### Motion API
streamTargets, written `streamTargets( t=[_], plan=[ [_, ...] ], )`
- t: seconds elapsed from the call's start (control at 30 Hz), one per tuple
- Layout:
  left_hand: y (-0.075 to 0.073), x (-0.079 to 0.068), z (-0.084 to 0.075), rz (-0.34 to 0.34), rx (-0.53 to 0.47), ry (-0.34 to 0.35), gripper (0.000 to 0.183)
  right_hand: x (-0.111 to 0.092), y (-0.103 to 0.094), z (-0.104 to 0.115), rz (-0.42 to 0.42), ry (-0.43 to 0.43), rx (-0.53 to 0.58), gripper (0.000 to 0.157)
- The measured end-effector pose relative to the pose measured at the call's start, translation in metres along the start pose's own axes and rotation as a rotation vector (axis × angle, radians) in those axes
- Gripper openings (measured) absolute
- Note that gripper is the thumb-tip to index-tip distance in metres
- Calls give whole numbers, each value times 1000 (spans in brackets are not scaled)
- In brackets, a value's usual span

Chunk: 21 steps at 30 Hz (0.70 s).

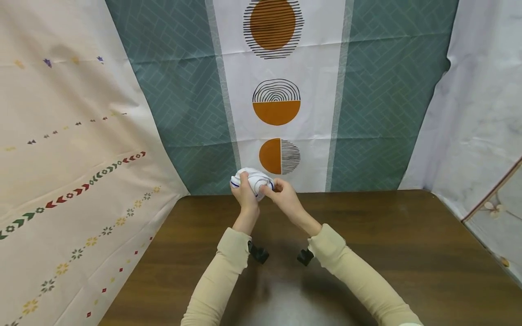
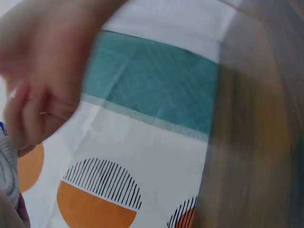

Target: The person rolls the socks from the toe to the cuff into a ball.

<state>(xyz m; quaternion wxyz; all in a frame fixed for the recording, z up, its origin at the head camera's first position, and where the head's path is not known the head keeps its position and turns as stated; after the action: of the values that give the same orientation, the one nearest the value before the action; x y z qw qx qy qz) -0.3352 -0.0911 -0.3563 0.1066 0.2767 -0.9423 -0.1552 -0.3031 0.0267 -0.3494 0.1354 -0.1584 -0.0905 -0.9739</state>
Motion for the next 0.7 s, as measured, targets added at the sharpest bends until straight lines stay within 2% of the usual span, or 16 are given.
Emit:
streamTargets(
  t=[0.07,0.13,0.3,0.47,0.57,0.63,0.7],
  plan=[
    [0,-1,1,1,32,57,20,3,-1,1,-34,19,-24,30],
    [0,-2,3,-13,37,76,22,5,-1,1,-54,15,-74,28],
    [-1,-7,11,-44,56,3,29,6,0,-2,-93,-90,-196,22],
    [2,-19,8,-9,52,-21,40,4,3,0,-159,-261,-279,27],
    [5,-24,1,79,14,0,41,3,3,5,-187,-380,-325,29],
    [6,-24,-1,187,-38,-5,38,3,2,7,-211,-445,-360,31],
    [4,-23,-2,318,-113,-25,31,3,0,8,-226,-474,-354,33]
  ],
)
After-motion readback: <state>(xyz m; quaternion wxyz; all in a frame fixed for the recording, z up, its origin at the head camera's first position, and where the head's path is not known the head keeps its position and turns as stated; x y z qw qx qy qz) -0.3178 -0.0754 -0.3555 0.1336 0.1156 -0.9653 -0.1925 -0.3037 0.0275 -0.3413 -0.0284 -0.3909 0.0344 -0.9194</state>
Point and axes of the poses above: each hand's wrist, its own x-axis towards the middle knuckle, its own y-axis out of the palm, z = x × y, the point moved 2 cm from there along x, towards the middle knuckle, and after that the axes turned 13 degrees about x, right-handed, at the moved point
